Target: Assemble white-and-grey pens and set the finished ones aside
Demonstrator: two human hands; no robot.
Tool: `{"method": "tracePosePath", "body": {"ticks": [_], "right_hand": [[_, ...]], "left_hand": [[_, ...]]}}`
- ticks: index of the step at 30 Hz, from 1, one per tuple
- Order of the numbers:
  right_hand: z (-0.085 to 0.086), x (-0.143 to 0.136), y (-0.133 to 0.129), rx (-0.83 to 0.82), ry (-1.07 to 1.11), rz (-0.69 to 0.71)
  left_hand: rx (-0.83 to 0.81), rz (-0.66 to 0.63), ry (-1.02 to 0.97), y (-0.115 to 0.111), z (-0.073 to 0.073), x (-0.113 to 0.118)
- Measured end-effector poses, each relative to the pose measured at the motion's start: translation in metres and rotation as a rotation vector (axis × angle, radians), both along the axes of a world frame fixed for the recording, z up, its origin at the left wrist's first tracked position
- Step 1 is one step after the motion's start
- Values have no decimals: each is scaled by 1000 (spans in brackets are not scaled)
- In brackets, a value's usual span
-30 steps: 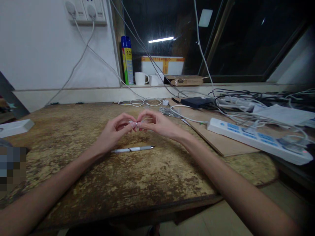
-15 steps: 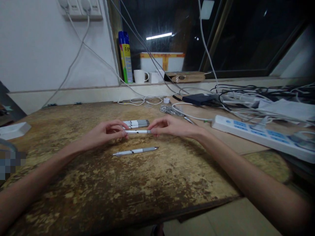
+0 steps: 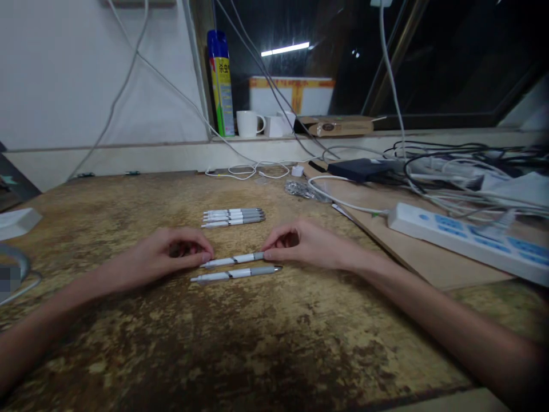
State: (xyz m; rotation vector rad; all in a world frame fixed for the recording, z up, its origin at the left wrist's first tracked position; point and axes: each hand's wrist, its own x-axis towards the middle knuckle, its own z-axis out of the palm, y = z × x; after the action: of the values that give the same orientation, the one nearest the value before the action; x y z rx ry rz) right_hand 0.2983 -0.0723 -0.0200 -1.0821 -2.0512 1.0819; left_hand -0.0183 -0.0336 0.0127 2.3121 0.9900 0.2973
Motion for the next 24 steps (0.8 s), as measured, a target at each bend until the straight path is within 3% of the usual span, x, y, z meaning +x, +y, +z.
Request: {"method": "tracePosePath", "body": {"ticks": [9,12,16,18,21,24], "right_hand": [[9,-8,-7,57,-19,49],[12,-6,4,123,-8,-42],[13,-7,24,213,-31,-193],[13,-7,30,254,-72,-256],[11,-4,32,384,-101,-331],[5,2,30,461,-111,-384]], "left_hand": [[-14,-64,71,-6,7,4],[6,-23,79,-2,14,12],[168,24,55,12,19,25],[243,39,58,19,15,27],[383,207,41,24,6,22],[423,281,97,26,-2,12]]}}
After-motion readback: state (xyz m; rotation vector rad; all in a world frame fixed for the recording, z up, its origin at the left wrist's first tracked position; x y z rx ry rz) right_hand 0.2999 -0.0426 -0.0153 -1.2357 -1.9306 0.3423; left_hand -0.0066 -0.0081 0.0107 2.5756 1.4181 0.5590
